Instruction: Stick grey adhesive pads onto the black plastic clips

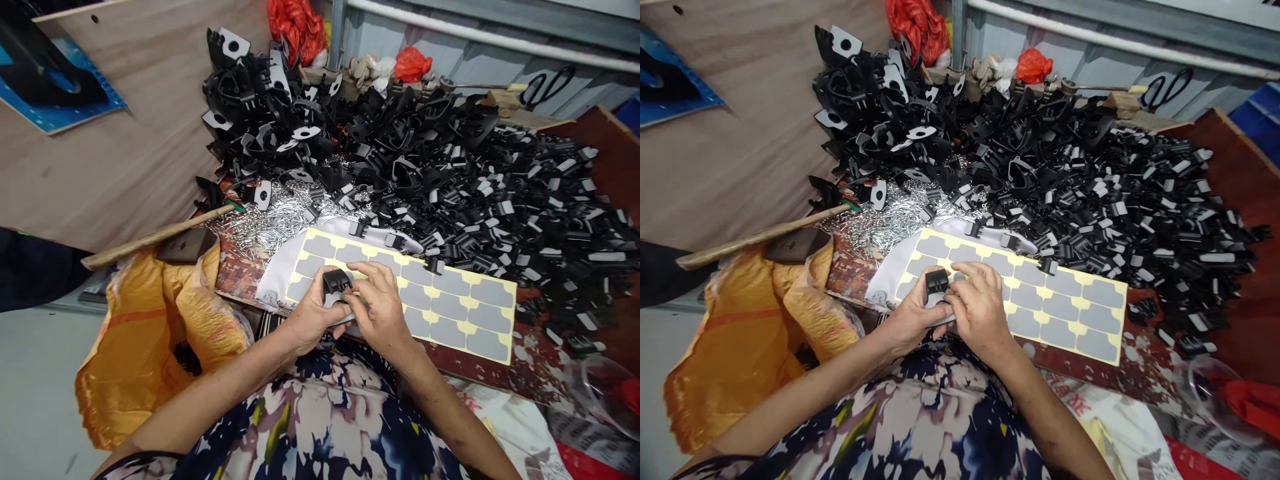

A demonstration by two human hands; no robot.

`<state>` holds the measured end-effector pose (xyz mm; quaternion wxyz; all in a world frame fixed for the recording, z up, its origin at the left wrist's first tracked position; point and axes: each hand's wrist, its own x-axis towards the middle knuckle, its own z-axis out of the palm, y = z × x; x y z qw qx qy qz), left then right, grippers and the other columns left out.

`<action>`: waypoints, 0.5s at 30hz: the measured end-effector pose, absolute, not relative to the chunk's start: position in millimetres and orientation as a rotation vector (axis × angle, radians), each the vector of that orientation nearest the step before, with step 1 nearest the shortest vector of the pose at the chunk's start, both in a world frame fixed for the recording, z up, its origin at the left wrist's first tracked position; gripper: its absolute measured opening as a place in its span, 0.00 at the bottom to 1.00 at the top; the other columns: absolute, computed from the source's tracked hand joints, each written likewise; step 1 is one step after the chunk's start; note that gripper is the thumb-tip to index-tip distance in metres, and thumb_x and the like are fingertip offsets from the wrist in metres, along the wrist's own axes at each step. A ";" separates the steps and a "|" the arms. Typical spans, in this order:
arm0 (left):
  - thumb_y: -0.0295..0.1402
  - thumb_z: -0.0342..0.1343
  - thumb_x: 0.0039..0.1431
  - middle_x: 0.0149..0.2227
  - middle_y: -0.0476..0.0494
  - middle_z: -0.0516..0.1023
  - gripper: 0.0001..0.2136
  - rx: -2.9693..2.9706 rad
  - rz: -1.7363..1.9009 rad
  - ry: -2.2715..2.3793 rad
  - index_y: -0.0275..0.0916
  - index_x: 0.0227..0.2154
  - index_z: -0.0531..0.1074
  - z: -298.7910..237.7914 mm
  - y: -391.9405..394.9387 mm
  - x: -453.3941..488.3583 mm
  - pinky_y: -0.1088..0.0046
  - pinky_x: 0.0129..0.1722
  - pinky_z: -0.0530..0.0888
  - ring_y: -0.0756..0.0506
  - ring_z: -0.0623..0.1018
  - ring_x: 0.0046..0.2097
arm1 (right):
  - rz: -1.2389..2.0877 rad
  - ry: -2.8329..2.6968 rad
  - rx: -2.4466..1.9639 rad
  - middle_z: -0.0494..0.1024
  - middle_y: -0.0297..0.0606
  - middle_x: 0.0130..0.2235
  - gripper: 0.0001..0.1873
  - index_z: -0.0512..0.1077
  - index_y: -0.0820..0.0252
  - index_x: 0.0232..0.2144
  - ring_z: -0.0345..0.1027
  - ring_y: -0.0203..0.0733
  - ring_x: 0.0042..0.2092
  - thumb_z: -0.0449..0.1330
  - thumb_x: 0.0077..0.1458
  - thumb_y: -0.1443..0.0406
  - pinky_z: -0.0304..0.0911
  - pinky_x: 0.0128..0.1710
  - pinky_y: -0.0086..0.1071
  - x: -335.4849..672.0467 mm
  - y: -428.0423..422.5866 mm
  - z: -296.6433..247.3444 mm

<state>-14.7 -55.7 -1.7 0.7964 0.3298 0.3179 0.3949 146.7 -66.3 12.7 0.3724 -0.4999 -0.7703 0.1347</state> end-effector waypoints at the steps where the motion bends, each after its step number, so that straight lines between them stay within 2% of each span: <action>1: 0.32 0.71 0.55 0.36 0.56 0.69 0.27 0.714 0.839 0.671 0.46 0.49 0.59 -0.9 -56.1 -15.6 0.84 0.17 0.68 0.55 0.70 0.25 | 0.379 -1.993 -1.232 0.76 0.43 0.58 0.10 0.73 0.54 0.36 0.64 0.56 0.60 0.56 0.65 0.73 0.59 0.64 0.60 147.7 -67.2 14.4; 4: 0.34 0.71 0.56 0.35 0.57 0.68 0.27 0.731 0.806 0.660 0.47 0.48 0.58 0.3 -56.8 -17.5 0.83 0.15 0.68 0.56 0.70 0.23 | 0.492 -2.005 -1.138 0.74 0.43 0.57 0.10 0.72 0.54 0.36 0.65 0.53 0.60 0.55 0.66 0.72 0.56 0.67 0.61 151.9 -69.8 17.9; 9: 0.36 0.69 0.60 0.33 0.58 0.68 0.25 0.840 0.807 0.666 0.48 0.50 0.57 -4.9 -56.3 -17.9 0.82 0.16 0.69 0.55 0.70 0.21 | 0.634 -1.786 -1.281 0.73 0.43 0.56 0.06 0.75 0.53 0.37 0.67 0.54 0.59 0.59 0.65 0.69 0.67 0.58 0.54 153.2 -68.5 14.0; 13: 0.38 0.69 0.61 0.36 0.55 0.69 0.25 0.819 0.851 0.603 0.48 0.52 0.58 -6.3 -57.1 -18.5 0.80 0.19 0.71 0.54 0.71 0.24 | 0.559 -1.733 -1.341 0.73 0.43 0.55 0.06 0.75 0.53 0.35 0.67 0.55 0.60 0.61 0.62 0.69 0.67 0.59 0.55 146.9 -65.7 12.1; 15: 0.40 0.67 0.63 0.35 0.54 0.68 0.24 0.750 0.863 0.576 0.48 0.53 0.59 -4.5 -57.3 -19.9 0.80 0.20 0.71 0.54 0.71 0.25 | 0.481 -1.699 -1.347 0.70 0.45 0.60 0.09 0.75 0.52 0.42 0.65 0.56 0.63 0.62 0.60 0.70 0.65 0.62 0.57 143.5 -65.5 12.0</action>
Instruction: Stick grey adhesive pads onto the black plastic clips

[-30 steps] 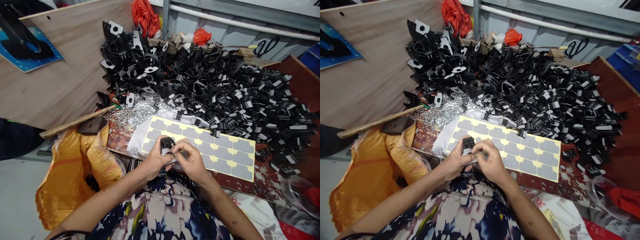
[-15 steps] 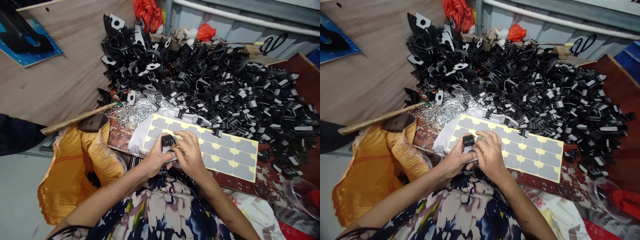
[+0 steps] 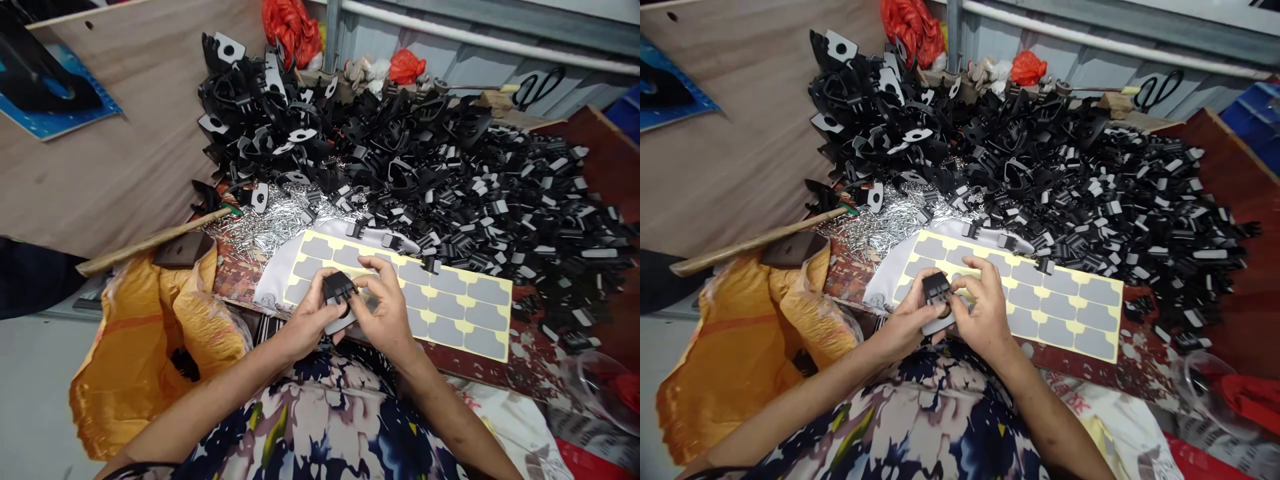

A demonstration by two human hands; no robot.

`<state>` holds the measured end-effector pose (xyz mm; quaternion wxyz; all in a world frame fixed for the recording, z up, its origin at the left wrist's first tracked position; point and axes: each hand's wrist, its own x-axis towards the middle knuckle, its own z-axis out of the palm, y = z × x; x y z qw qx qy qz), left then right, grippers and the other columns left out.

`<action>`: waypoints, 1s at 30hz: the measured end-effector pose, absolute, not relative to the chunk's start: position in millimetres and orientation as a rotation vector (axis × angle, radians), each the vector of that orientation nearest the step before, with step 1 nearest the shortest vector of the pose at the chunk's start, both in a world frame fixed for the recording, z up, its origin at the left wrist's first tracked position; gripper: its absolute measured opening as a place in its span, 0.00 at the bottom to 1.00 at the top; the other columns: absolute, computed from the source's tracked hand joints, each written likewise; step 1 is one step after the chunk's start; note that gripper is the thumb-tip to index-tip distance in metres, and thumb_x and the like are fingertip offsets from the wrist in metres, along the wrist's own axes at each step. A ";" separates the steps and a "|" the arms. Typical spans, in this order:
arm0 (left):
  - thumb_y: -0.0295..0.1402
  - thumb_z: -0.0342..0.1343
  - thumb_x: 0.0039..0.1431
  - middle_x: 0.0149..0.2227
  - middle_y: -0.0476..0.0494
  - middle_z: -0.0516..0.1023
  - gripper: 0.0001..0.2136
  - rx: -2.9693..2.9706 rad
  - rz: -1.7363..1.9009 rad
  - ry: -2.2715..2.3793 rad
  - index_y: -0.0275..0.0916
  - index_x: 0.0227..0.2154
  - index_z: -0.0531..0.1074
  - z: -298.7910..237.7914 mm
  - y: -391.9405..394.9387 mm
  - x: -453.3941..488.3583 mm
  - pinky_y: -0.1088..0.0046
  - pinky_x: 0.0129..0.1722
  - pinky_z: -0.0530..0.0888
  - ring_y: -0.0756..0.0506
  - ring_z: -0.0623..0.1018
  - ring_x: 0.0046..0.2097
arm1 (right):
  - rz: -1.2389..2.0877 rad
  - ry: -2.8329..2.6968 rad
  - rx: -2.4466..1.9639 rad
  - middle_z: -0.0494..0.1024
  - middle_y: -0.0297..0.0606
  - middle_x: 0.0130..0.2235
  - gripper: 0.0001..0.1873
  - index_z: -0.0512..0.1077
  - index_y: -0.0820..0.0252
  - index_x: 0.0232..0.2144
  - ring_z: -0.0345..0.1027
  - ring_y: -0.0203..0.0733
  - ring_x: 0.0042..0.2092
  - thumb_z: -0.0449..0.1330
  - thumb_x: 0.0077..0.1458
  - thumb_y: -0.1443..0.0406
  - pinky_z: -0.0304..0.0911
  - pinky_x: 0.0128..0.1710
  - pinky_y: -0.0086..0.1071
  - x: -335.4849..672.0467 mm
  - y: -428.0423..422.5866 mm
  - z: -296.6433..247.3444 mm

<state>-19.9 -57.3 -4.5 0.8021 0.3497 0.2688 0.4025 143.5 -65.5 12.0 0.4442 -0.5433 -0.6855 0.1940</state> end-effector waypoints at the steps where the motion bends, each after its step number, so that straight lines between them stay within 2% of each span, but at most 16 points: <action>1: 0.41 0.66 0.64 0.34 0.54 0.68 0.23 0.724 0.860 0.578 0.48 0.54 0.59 -3.4 -57.3 -20.9 0.80 0.20 0.70 0.53 0.71 0.25 | 0.463 -1.663 -1.352 0.67 0.46 0.64 0.16 0.73 0.51 0.49 0.64 0.57 0.65 0.62 0.59 0.70 0.64 0.64 0.57 142.4 -65.8 11.6; 3: 0.43 0.66 0.64 0.33 0.54 0.69 0.23 0.716 0.841 0.594 0.49 0.54 0.61 -1.6 -57.0 -23.8 0.80 0.21 0.70 0.52 0.72 0.25 | 0.514 -1.570 -1.370 0.61 0.49 0.69 0.36 0.61 0.49 0.66 0.66 0.55 0.64 0.64 0.57 0.69 0.66 0.64 0.55 142.5 -66.8 9.7; 5: 0.43 0.68 0.61 0.34 0.53 0.71 0.24 0.739 0.798 0.619 0.49 0.54 0.63 -1.3 -57.1 -27.4 0.78 0.24 0.71 0.52 0.73 0.25 | 0.657 -1.510 -1.370 0.66 0.49 0.67 0.47 0.49 0.48 0.73 0.73 0.49 0.58 0.64 0.57 0.70 0.72 0.60 0.50 146.7 -68.1 7.1; 6: 0.44 0.69 0.59 0.34 0.53 0.71 0.24 0.747 0.771 0.655 0.49 0.53 0.64 -1.8 -57.6 -29.5 0.78 0.24 0.71 0.52 0.73 0.25 | 0.733 -1.522 -1.356 0.71 0.47 0.64 0.46 0.50 0.48 0.73 0.75 0.46 0.54 0.63 0.58 0.70 0.74 0.57 0.47 150.5 -68.7 6.1; 7: 0.44 0.69 0.59 0.33 0.54 0.70 0.24 0.756 0.745 0.709 0.49 0.52 0.65 -2.9 -58.3 -31.8 0.79 0.24 0.70 0.52 0.73 0.25 | 0.793 -1.572 -1.341 0.76 0.44 0.59 0.41 0.56 0.48 0.71 0.77 0.44 0.51 0.62 0.59 0.70 0.74 0.56 0.45 155.5 -68.9 5.9; 10: 0.40 0.70 0.58 0.30 0.55 0.68 0.19 0.848 0.655 0.892 0.47 0.48 0.70 -5.8 -57.1 -40.8 0.82 0.23 0.65 0.53 0.69 0.26 | 0.807 -1.859 -1.337 0.85 0.36 0.45 0.19 0.78 0.51 0.53 0.79 0.43 0.46 0.61 0.62 0.71 0.74 0.52 0.41 178.7 -62.5 12.0; 12: 0.36 0.71 0.56 0.32 0.52 0.71 0.17 0.969 0.555 0.914 0.44 0.45 0.72 0.1 -45.5 -49.4 0.81 0.24 0.66 0.52 0.70 0.27 | 0.706 -1.982 -1.414 0.86 0.35 0.42 0.12 0.82 0.52 0.43 0.80 0.44 0.44 0.62 0.63 0.71 0.74 0.49 0.40 201.4 -46.8 21.8; 14: 0.35 0.73 0.52 0.36 0.47 0.76 0.20 1.073 0.485 0.918 0.44 0.46 0.74 21.0 -18.2 -60.9 0.77 0.25 0.71 0.49 0.74 0.29 | 0.509 -2.012 -1.528 0.87 0.37 0.44 0.11 0.83 0.54 0.42 0.80 0.46 0.45 0.61 0.64 0.71 0.73 0.48 0.41 227.1 -19.5 34.0; 16: 0.34 0.76 0.48 0.38 0.43 0.79 0.28 1.124 0.606 0.970 0.46 0.52 0.73 58.9 23.7 -74.9 0.71 0.29 0.76 0.43 0.79 0.33 | 0.219 -2.020 -1.624 0.86 0.40 0.44 0.13 0.83 0.55 0.43 0.78 0.48 0.46 0.59 0.65 0.72 0.72 0.49 0.44 249.9 16.4 45.4; 18: 0.35 0.78 0.42 0.42 0.44 0.80 0.40 1.105 1.071 0.953 0.51 0.59 0.67 104.9 68.9 -89.4 0.65 0.36 0.80 0.39 0.81 0.40 | -0.075 -2.029 -1.671 0.84 0.43 0.46 0.16 0.82 0.57 0.45 0.74 0.50 0.49 0.56 0.66 0.74 0.70 0.50 0.45 264.2 54.5 52.8; 19: 0.38 0.77 0.43 0.43 0.46 0.80 0.41 1.076 1.275 0.874 0.54 0.60 0.65 125.7 87.9 -95.2 0.60 0.42 0.81 0.37 0.81 0.46 | -0.191 -2.043 -1.685 0.82 0.46 0.50 0.17 0.82 0.57 0.47 0.71 0.52 0.52 0.56 0.65 0.75 0.69 0.50 0.45 267.6 72.4 54.5; 21: 0.41 0.75 0.46 0.44 0.51 0.80 0.37 1.049 1.510 0.807 0.57 0.59 0.66 151.6 110.6 -100.7 0.56 0.49 0.80 0.37 0.80 0.52 | -0.329 -2.093 -1.738 0.76 0.51 0.58 0.15 0.81 0.59 0.48 0.66 0.56 0.56 0.58 0.64 0.74 0.68 0.50 0.47 269.2 103.4 55.0; 23: 0.39 0.73 0.48 0.43 0.51 0.80 0.32 1.054 1.497 0.816 0.54 0.57 0.69 148.6 111.0 -95.9 0.57 0.50 0.80 0.40 0.80 0.50 | -0.353 -2.142 -1.823 0.72 0.54 0.62 0.11 0.81 0.61 0.44 0.62 0.59 0.58 0.63 0.62 0.73 0.66 0.51 0.50 269.2 125.5 54.8; 26: 0.34 0.71 0.50 0.43 0.43 0.80 0.26 1.170 1.148 0.942 0.44 0.53 0.73 102.0 84.3 -76.5 0.58 0.43 0.81 0.41 0.80 0.43 | -0.340 -2.093 -1.879 0.73 0.54 0.59 0.04 0.80 0.62 0.38 0.62 0.60 0.57 0.64 0.61 0.71 0.66 0.51 0.52 273.2 135.8 61.4; 28: 0.34 0.68 0.54 0.47 0.39 0.79 0.22 1.425 1.022 1.049 0.42 0.52 0.75 67.7 62.3 -62.7 0.53 0.47 0.80 0.37 0.79 0.47 | -0.421 -2.005 -1.809 0.73 0.53 0.59 0.05 0.80 0.61 0.38 0.61 0.61 0.57 0.62 0.63 0.71 0.65 0.51 0.53 272.7 123.8 71.5; 30: 0.30 0.67 0.54 0.54 0.36 0.76 0.22 1.757 1.060 1.134 0.43 0.53 0.76 46.9 44.7 -50.9 0.45 0.58 0.74 0.33 0.75 0.57 | -0.487 -1.988 -1.705 0.73 0.52 0.58 0.08 0.79 0.60 0.38 0.62 0.62 0.58 0.59 0.65 0.72 0.64 0.52 0.55 260.9 95.9 82.3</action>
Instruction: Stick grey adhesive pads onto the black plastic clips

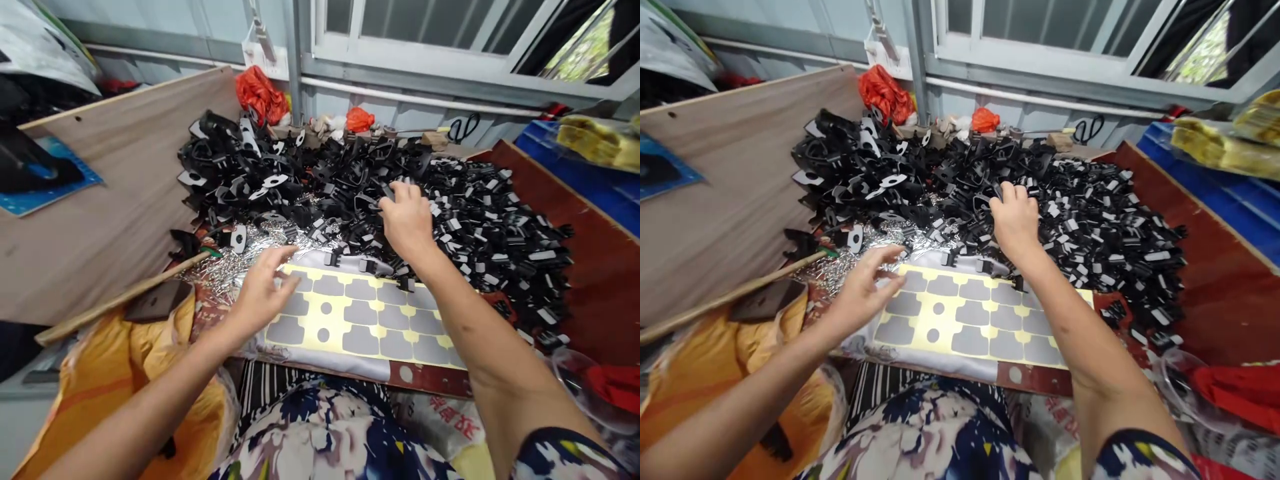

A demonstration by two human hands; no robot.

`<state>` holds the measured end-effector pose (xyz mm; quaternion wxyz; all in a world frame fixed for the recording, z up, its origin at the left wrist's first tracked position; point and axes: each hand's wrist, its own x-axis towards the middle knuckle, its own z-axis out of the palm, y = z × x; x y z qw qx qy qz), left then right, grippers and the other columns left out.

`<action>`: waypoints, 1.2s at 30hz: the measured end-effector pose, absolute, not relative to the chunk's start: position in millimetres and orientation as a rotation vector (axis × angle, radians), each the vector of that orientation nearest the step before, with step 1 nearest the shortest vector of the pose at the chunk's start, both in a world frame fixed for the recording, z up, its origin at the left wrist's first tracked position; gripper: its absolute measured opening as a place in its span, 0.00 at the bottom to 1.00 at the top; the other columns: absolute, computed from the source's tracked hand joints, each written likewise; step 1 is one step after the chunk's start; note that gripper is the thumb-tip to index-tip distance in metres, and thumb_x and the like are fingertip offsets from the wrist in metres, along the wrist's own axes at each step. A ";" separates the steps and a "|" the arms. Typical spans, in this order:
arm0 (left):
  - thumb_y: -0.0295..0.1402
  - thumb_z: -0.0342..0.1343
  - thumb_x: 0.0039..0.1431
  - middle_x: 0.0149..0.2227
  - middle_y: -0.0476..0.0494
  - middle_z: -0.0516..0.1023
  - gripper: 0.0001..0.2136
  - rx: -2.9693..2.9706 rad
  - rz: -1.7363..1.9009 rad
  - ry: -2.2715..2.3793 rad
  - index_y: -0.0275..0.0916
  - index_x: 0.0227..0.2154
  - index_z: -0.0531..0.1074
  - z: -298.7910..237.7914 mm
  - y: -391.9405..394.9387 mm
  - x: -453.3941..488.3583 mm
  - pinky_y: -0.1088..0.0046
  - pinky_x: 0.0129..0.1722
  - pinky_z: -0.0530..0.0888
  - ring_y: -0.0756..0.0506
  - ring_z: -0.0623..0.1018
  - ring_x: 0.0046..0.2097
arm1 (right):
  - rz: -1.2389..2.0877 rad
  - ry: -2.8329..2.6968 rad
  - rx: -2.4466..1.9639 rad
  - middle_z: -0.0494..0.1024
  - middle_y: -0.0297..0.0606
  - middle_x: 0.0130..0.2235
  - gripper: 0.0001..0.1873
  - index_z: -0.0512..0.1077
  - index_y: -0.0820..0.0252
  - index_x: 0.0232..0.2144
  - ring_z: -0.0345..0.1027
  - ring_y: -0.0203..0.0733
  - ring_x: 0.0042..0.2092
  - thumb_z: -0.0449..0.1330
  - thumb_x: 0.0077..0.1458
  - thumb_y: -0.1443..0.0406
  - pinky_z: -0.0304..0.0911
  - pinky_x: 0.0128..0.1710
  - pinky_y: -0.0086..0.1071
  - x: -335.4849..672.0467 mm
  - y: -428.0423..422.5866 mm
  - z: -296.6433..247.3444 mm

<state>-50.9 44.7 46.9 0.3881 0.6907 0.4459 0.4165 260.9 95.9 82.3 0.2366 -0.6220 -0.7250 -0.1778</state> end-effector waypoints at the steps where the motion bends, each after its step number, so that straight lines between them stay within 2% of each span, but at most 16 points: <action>1: 0.28 0.67 0.53 0.58 0.36 0.74 0.23 1.905 1.096 1.137 0.43 0.54 0.76 42.5 38.2 -45.6 0.42 0.64 0.69 0.31 0.71 0.62 | -0.471 -2.048 -1.647 0.75 0.50 0.56 0.11 0.79 0.59 0.37 0.63 0.62 0.57 0.57 0.66 0.72 0.64 0.52 0.55 249.8 76.7 86.2; 3: 0.24 0.66 0.50 0.62 0.36 0.72 0.26 2.082 1.105 1.030 0.44 0.54 0.77 41.9 28.8 -36.2 0.41 0.70 0.59 0.29 0.65 0.68 | -0.326 -2.318 -1.450 0.79 0.48 0.46 0.14 0.78 0.58 0.33 0.68 0.56 0.50 0.55 0.67 0.72 0.67 0.48 0.51 220.6 32.6 87.3; 5: 0.21 0.65 0.49 0.57 0.37 0.77 0.25 2.075 0.999 0.873 0.46 0.51 0.79 45.3 22.9 -29.6 0.44 0.68 0.62 0.30 0.70 0.65 | -0.129 -2.555 -1.152 0.80 0.43 0.41 0.14 0.79 0.54 0.34 0.70 0.52 0.47 0.56 0.68 0.71 0.70 0.47 0.47 191.8 -9.6 77.9; 7: 0.19 0.63 0.48 0.43 0.41 0.81 0.26 1.934 0.883 0.841 0.48 0.50 0.81 46.6 20.8 -27.8 0.52 0.59 0.73 0.34 0.78 0.54 | 0.040 -2.505 -1.024 0.82 0.40 0.44 0.14 0.80 0.52 0.40 0.72 0.50 0.49 0.55 0.69 0.71 0.71 0.50 0.46 174.1 -39.0 60.1; 9: 0.17 0.63 0.45 0.33 0.45 0.77 0.29 1.737 0.832 0.953 0.48 0.51 0.81 44.4 23.9 -31.0 0.63 0.47 0.78 0.38 0.80 0.42 | 0.185 -2.216 -1.124 0.80 0.41 0.52 0.16 0.77 0.50 0.50 0.74 0.48 0.50 0.54 0.68 0.71 0.72 0.52 0.45 170.5 -51.5 38.4; 10: 0.18 0.63 0.45 0.32 0.46 0.75 0.30 1.616 0.833 1.015 0.47 0.52 0.80 42.5 27.1 -33.7 0.66 0.42 0.79 0.40 0.79 0.39 | 0.254 -2.031 -1.217 0.79 0.42 0.54 0.17 0.75 0.51 0.54 0.75 0.47 0.49 0.54 0.68 0.71 0.73 0.50 0.44 172.3 -52.3 27.3; 12: 0.20 0.63 0.48 0.35 0.47 0.74 0.29 1.311 0.858 1.066 0.48 0.53 0.75 37.4 35.1 -38.8 0.67 0.36 0.80 0.43 0.78 0.36 | 0.371 -1.726 -1.383 0.79 0.43 0.53 0.18 0.74 0.53 0.54 0.76 0.44 0.45 0.54 0.67 0.71 0.74 0.46 0.40 177.3 -46.9 6.0; 14: 0.22 0.63 0.51 0.39 0.48 0.73 0.27 1.010 0.868 1.015 0.49 0.53 0.70 30.8 42.1 -40.9 0.64 0.33 0.82 0.45 0.78 0.35 | 0.442 -1.629 -1.462 0.79 0.44 0.50 0.16 0.75 0.55 0.50 0.76 0.44 0.44 0.53 0.64 0.72 0.75 0.44 0.39 178.7 -38.4 -12.5; 16: 0.22 0.64 0.51 0.40 0.48 0.72 0.26 0.820 0.860 0.960 0.48 0.52 0.68 22.5 46.5 -39.1 0.63 0.31 0.83 0.46 0.78 0.34 | 0.447 -1.664 -1.487 0.79 0.46 0.50 0.15 0.75 0.57 0.47 0.75 0.47 0.48 0.53 0.62 0.73 0.74 0.49 0.42 175.5 -31.6 -26.6; 19: 0.19 0.67 0.49 0.41 0.45 0.74 0.24 0.663 0.856 0.951 0.44 0.48 0.68 8.1 50.3 -33.6 0.69 0.29 0.83 0.46 0.81 0.34 | 0.424 -1.664 -1.511 0.80 0.46 0.48 0.15 0.75 0.57 0.45 0.74 0.50 0.52 0.52 0.62 0.73 0.71 0.54 0.45 171.1 -28.4 -36.4; 21: 0.19 0.68 0.50 0.43 0.43 0.76 0.24 0.583 0.866 0.952 0.43 0.46 0.68 -0.5 53.2 -31.6 0.73 0.28 0.81 0.45 0.83 0.35 | 0.509 -1.602 -1.517 0.81 0.44 0.46 0.13 0.75 0.57 0.43 0.74 0.49 0.51 0.52 0.64 0.70 0.71 0.53 0.45 174.8 -29.6 -34.6; 25: 0.20 0.70 0.50 0.41 0.44 0.78 0.25 0.524 0.881 0.936 0.44 0.47 0.67 -10.2 60.0 -31.9 0.77 0.25 0.77 0.44 0.84 0.34 | 1.111 -1.611 -1.306 0.83 0.41 0.44 0.13 0.77 0.56 0.41 0.77 0.47 0.49 0.54 0.70 0.60 0.71 0.54 0.44 196.7 -33.6 -17.6; 27: 0.20 0.71 0.49 0.40 0.45 0.77 0.27 0.531 0.908 0.925 0.45 0.49 0.68 -10.9 60.5 -32.1 0.76 0.25 0.77 0.44 0.83 0.34 | 1.361 -1.601 -1.107 0.83 0.42 0.43 0.13 0.76 0.57 0.42 0.77 0.49 0.49 0.58 0.68 0.55 0.71 0.55 0.46 206.3 -35.5 -8.5; 29: 0.21 0.71 0.48 0.42 0.47 0.76 0.28 0.560 0.944 0.904 0.47 0.50 0.69 -8.4 56.0 -32.0 0.74 0.28 0.78 0.45 0.82 0.35 | 1.325 -1.507 -1.036 0.82 0.40 0.42 0.11 0.74 0.55 0.42 0.77 0.48 0.47 0.65 0.63 0.56 0.71 0.54 0.45 209.4 -38.1 -2.4; 31: 0.24 0.72 0.50 0.43 0.47 0.76 0.28 0.572 0.944 0.851 0.49 0.52 0.71 -2.7 46.2 -31.7 0.71 0.31 0.79 0.45 0.80 0.37 | 1.104 -1.415 -1.094 0.79 0.36 0.40 0.12 0.72 0.53 0.42 0.75 0.45 0.45 0.69 0.59 0.61 0.71 0.52 0.42 205.7 -41.4 1.0; 36: 0.45 0.70 0.57 0.44 0.43 0.77 0.23 0.479 0.843 0.632 0.46 0.53 0.73 15.4 14.2 -26.0 0.68 0.35 0.79 0.45 0.77 0.38 | 0.783 -1.411 -1.245 0.77 0.33 0.39 0.14 0.74 0.50 0.49 0.74 0.42 0.43 0.65 0.61 0.69 0.69 0.50 0.39 183.5 -50.3 6.3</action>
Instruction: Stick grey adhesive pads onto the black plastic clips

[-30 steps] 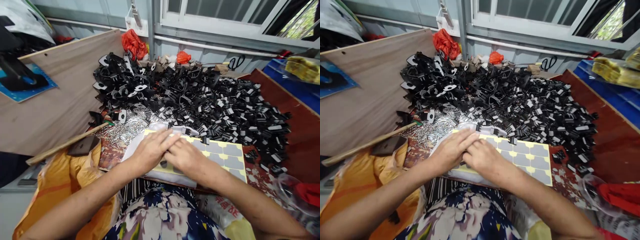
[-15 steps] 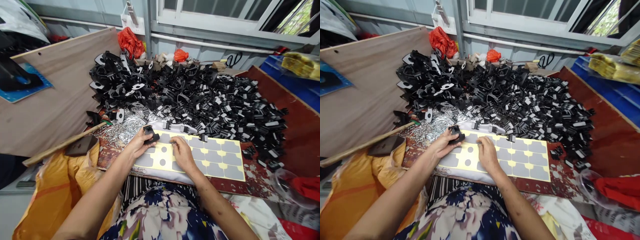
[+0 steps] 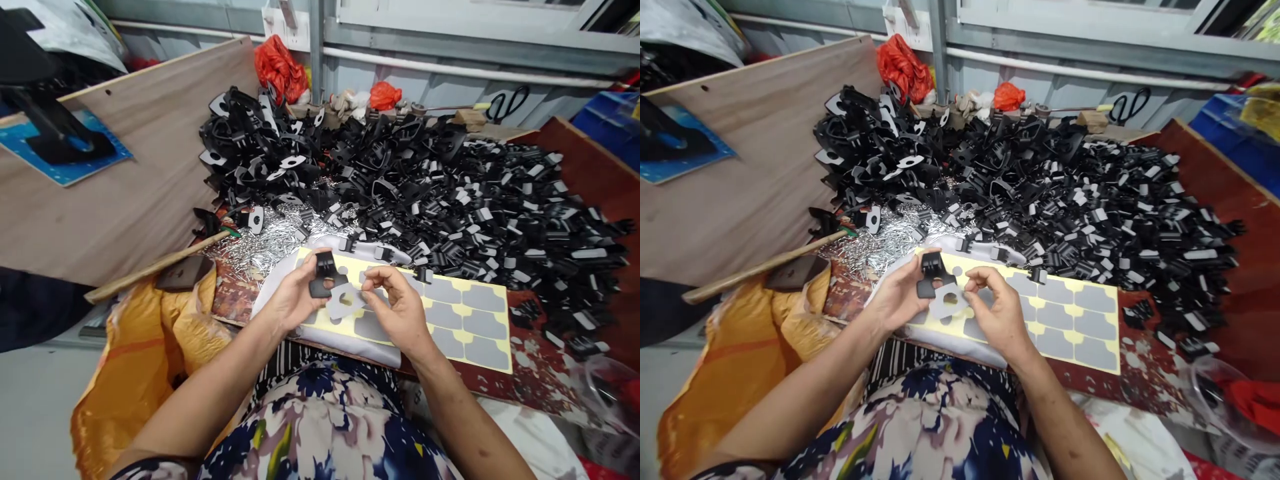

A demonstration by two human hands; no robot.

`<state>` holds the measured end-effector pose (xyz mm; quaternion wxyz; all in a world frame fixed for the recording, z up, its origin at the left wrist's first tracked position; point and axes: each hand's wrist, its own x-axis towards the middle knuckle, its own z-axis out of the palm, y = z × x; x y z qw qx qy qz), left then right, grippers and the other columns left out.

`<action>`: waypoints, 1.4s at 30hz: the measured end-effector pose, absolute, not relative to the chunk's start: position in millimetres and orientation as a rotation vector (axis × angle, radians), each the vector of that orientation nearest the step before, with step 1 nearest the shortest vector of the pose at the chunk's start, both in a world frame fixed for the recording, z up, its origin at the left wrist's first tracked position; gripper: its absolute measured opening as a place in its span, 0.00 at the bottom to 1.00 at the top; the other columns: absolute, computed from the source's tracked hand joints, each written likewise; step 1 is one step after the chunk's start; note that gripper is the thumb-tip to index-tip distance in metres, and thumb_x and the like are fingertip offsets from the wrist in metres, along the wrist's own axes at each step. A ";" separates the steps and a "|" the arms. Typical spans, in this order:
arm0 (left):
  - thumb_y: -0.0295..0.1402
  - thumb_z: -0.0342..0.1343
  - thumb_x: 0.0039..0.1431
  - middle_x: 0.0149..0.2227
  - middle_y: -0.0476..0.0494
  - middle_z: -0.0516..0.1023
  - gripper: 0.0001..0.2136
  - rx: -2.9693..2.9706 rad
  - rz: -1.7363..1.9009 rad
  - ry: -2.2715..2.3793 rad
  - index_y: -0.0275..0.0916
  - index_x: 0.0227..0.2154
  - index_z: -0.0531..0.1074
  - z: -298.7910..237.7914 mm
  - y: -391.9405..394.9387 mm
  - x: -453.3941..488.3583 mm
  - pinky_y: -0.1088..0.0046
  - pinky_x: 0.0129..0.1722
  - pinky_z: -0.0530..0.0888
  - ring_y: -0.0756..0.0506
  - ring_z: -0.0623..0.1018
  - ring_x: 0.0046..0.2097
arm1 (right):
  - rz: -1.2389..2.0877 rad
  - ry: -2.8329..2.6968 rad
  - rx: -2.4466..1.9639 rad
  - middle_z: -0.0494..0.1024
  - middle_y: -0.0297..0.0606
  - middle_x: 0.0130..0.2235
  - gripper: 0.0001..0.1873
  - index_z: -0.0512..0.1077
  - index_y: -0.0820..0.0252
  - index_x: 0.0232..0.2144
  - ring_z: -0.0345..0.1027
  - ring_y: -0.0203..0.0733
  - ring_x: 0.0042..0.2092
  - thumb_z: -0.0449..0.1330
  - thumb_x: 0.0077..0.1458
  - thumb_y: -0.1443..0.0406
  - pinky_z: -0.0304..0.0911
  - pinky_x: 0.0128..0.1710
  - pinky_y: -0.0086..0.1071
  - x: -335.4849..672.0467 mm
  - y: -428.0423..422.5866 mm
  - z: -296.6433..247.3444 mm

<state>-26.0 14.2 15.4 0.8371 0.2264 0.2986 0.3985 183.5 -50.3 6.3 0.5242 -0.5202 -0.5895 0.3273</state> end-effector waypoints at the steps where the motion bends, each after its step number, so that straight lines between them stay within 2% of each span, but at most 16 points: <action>1: 0.47 0.70 0.57 0.45 0.42 0.77 0.24 0.467 0.833 0.606 0.45 0.53 0.74 17.8 9.6 -23.8 0.67 0.35 0.79 0.44 0.78 0.39 | 0.769 -1.404 -1.252 0.78 0.33 0.39 0.14 0.74 0.50 0.48 0.74 0.42 0.43 0.65 0.61 0.69 0.69 0.51 0.40 179.6 -51.2 6.9; 8: 0.52 0.66 0.60 0.45 0.40 0.76 0.23 0.477 0.795 0.557 0.45 0.52 0.74 23.6 -3.2 -13.2 0.67 0.32 0.78 0.42 0.77 0.39 | 0.746 -1.292 -1.241 0.78 0.35 0.39 0.10 0.74 0.52 0.45 0.74 0.43 0.43 0.65 0.60 0.67 0.69 0.49 0.41 165.0 -47.8 1.8; 16: 0.50 0.65 0.62 0.45 0.41 0.74 0.23 0.408 0.845 0.481 0.45 0.54 0.73 17.3 -3.7 -13.1 0.62 0.35 0.80 0.43 0.75 0.39 | 0.706 -1.292 -1.262 0.78 0.35 0.39 0.08 0.75 0.54 0.43 0.73 0.42 0.43 0.65 0.61 0.67 0.69 0.48 0.40 160.4 -43.5 0.9; 22: 0.49 0.64 0.63 0.45 0.41 0.75 0.21 0.385 0.846 0.472 0.44 0.53 0.73 15.9 -2.2 -14.5 0.62 0.34 0.81 0.43 0.76 0.38 | 0.689 -1.335 -1.266 0.78 0.35 0.39 0.08 0.75 0.53 0.43 0.73 0.42 0.43 0.65 0.61 0.68 0.68 0.49 0.39 159.8 -42.7 0.3; 30: 0.49 0.65 0.62 0.45 0.40 0.75 0.23 0.402 0.833 0.486 0.44 0.55 0.72 15.3 -0.9 -17.0 0.62 0.36 0.81 0.44 0.76 0.38 | 0.661 -1.385 -1.287 0.78 0.34 0.39 0.08 0.75 0.54 0.42 0.74 0.42 0.42 0.63 0.60 0.69 0.69 0.47 0.39 158.1 -40.9 2.5; 34: 0.38 0.70 0.57 0.46 0.43 0.74 0.26 0.516 0.843 0.525 0.48 0.57 0.68 14.0 -4.6 -14.1 0.65 0.37 0.81 0.45 0.77 0.40 | 0.605 -1.440 -1.309 0.79 0.34 0.39 0.09 0.75 0.54 0.43 0.74 0.42 0.42 0.62 0.60 0.70 0.70 0.47 0.39 157.1 -39.7 7.8; 36: 0.33 0.71 0.55 0.45 0.47 0.72 0.28 0.635 0.909 0.588 0.49 0.56 0.66 10.1 -7.1 -8.5 0.71 0.32 0.79 0.47 0.76 0.38 | 0.580 -1.494 -1.318 0.78 0.34 0.38 0.10 0.74 0.54 0.43 0.75 0.42 0.41 0.61 0.60 0.70 0.70 0.46 0.39 155.9 -39.4 11.2; 39: 0.32 0.69 0.57 0.41 0.51 0.69 0.25 0.789 1.046 0.698 0.49 0.53 0.64 -0.1 -10.3 0.6 0.77 0.23 0.73 0.51 0.72 0.31 | 0.498 -1.599 -1.330 0.77 0.33 0.37 0.12 0.72 0.53 0.45 0.74 0.41 0.38 0.61 0.60 0.72 0.72 0.43 0.38 151.8 -41.4 12.4; 42: 0.29 0.66 0.58 0.41 0.51 0.69 0.21 0.928 1.190 0.813 0.48 0.51 0.66 -10.7 -12.8 3.5 0.78 0.30 0.75 0.51 0.73 0.35 | 0.298 -1.688 -1.291 0.76 0.34 0.39 0.20 0.68 0.50 0.52 0.74 0.43 0.40 0.60 0.61 0.73 0.73 0.44 0.41 145.2 -47.6 6.7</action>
